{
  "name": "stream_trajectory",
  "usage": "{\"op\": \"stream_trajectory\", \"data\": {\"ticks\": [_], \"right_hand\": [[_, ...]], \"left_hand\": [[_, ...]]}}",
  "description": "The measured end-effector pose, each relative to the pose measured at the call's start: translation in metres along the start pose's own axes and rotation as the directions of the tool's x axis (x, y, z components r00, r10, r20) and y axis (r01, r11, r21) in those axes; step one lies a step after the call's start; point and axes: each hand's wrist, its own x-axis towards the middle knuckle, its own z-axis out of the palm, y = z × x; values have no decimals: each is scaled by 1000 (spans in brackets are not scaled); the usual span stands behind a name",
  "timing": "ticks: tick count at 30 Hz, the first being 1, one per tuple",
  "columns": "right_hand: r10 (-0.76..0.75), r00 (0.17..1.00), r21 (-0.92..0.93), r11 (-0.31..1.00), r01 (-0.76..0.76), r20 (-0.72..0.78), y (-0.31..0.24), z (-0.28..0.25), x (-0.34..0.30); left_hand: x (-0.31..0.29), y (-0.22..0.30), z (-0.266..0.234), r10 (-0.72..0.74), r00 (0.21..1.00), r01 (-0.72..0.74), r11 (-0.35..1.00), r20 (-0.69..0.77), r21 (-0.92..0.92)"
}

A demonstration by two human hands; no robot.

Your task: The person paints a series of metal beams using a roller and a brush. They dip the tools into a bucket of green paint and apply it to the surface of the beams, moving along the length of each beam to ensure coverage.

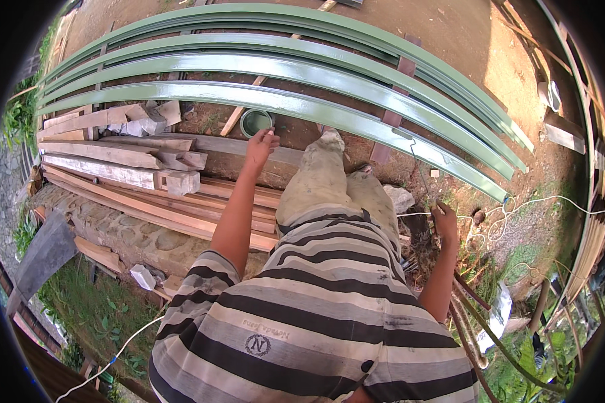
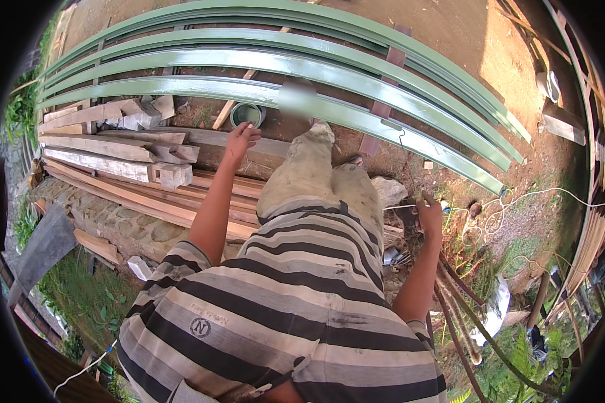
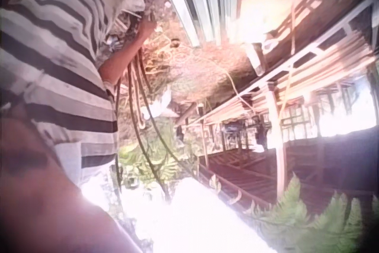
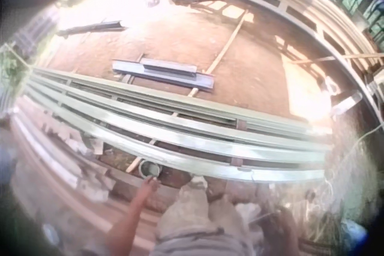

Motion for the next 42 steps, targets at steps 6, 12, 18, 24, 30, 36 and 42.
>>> {"op": "stream_trajectory", "data": {"ticks": [6, 12, 18, 24, 30, 36, 42], "right_hand": [[-227, 973, -137, 966, 220, -40, 84, 25, -2], [-69, 998, -42, 997, 69, -1, 91, 6, -32], [-446, 886, -256, 877, 406, -124, 157, 20, 16], [-562, 812, -417, 783, 462, -155, 144, 42, -7], [-540, 834, -366, 803, 471, -113, 149, 35, -4], [-466, 876, -423, 823, 379, -121, 134, 54, -19], [-511, 858, -489, 764, 420, -62, 140, 60, -21]], "left_hand": [[-57, -102, 35, -128, 992, 128, 992, -9, -8], [-149, -303, 39, -472, 881, 467, 855, -36, 227], [-212, -300, 45, -416, 905, 424, 897, -85, 126], [-206, -277, 63, -222, 970, 226, 974, -99, 30], [-186, -259, 80, -138, 988, 145, 983, -69, 109], [-178, -209, 90, -69, 996, 82, 970, -65, 227], [-159, -216, 88, -161, 986, 164, 985, -49, 62]]}}
